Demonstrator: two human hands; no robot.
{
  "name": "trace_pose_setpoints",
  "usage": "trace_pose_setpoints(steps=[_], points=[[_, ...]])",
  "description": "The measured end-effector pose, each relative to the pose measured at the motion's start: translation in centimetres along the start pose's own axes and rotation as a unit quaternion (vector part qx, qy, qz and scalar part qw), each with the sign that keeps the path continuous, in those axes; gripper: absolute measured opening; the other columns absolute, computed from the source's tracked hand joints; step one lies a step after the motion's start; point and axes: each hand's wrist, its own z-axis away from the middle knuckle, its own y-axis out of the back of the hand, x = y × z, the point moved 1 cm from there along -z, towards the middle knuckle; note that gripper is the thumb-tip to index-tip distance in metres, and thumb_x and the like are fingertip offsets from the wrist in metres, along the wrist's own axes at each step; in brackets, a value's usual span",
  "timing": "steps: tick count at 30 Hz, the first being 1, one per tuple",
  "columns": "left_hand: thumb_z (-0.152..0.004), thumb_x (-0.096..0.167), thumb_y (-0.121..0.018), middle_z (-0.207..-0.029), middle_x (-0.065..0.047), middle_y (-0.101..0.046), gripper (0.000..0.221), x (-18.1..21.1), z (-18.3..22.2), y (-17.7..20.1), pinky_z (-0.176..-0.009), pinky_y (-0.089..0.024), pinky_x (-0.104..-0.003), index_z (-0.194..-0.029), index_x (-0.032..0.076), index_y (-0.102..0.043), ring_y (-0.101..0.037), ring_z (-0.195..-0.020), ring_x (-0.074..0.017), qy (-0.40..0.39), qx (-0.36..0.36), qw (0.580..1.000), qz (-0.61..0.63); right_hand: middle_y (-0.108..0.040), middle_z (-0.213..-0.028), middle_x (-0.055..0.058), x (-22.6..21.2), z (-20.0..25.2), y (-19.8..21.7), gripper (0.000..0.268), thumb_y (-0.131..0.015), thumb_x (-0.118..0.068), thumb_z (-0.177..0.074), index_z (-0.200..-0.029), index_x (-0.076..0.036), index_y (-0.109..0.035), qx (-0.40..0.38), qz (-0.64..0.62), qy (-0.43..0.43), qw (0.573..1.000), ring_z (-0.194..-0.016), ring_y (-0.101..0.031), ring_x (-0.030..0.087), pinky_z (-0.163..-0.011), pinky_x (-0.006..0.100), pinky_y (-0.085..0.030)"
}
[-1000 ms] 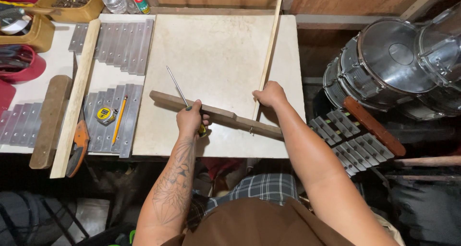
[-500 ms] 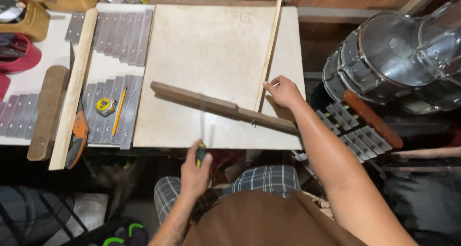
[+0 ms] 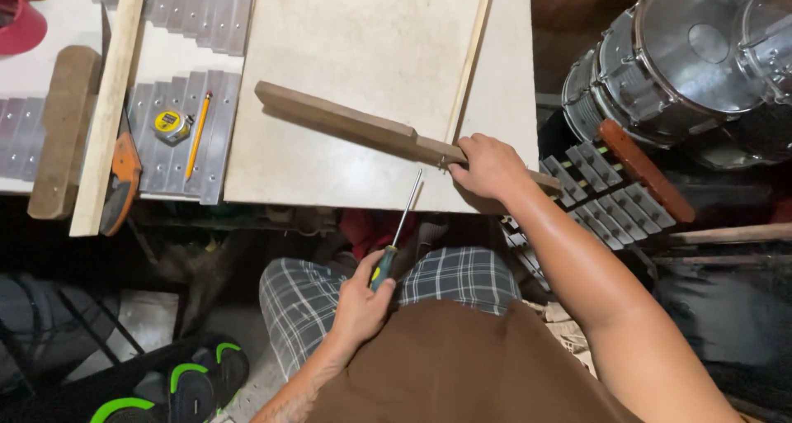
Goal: Repairing a wooden instrument frame using a screwdriver and inspecting wooden sticks for alignment
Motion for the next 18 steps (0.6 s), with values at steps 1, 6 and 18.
trace_pose_setpoints(steps=[1, 6, 18], points=[[-0.086, 0.033, -0.061, -0.061, -0.007, -0.065, 0.053, -0.2, -0.2, -0.4, -0.065, -0.049, -0.034, -0.139, 0.028, -0.06, -0.055, -0.05, -0.0211, 0.0, 0.001, 1.0, 0.001, -0.063, -0.108, 0.015, 0.0, 0.1, -0.1, 0.038, -0.057, -0.042, -0.096, -0.112, -0.008, -0.062, 0.0, 0.001, 0.001, 1.0, -0.101, -0.062, 0.038, -0.084, 0.052, -0.052], [-0.083, 0.028, -0.07, -0.105, -0.025, -0.077, 0.052, -0.2, -1.4, -1.8, -0.085, -0.06, -0.049, -0.135, 0.029, -0.067, -0.073, -0.103, -0.0435, 0.017, 0.015, 0.998, 0.056, -0.065, -0.093, 0.015, 0.5, -0.1, -0.8, 0.038, -0.062, -0.04, -0.09, -0.103, -0.005, -0.066, 0.049, 0.01, 0.032, 0.998, -0.097, -0.07, 0.039, -0.085, 0.053, -0.057], [-0.082, 0.028, -0.071, -0.099, -0.024, -0.077, 0.051, -0.3, -3.0, -2.9, -0.083, -0.059, -0.048, -0.134, 0.029, -0.069, -0.074, -0.099, -0.0416, 0.022, 0.001, 0.997, 0.076, -0.063, -0.086, 0.013, 0.1, 0.3, 0.0, 0.032, -0.062, -0.039, -0.089, -0.095, -0.007, -0.063, 0.051, 0.002, 0.033, 0.998, -0.089, -0.07, 0.037, -0.081, 0.052, -0.057]])
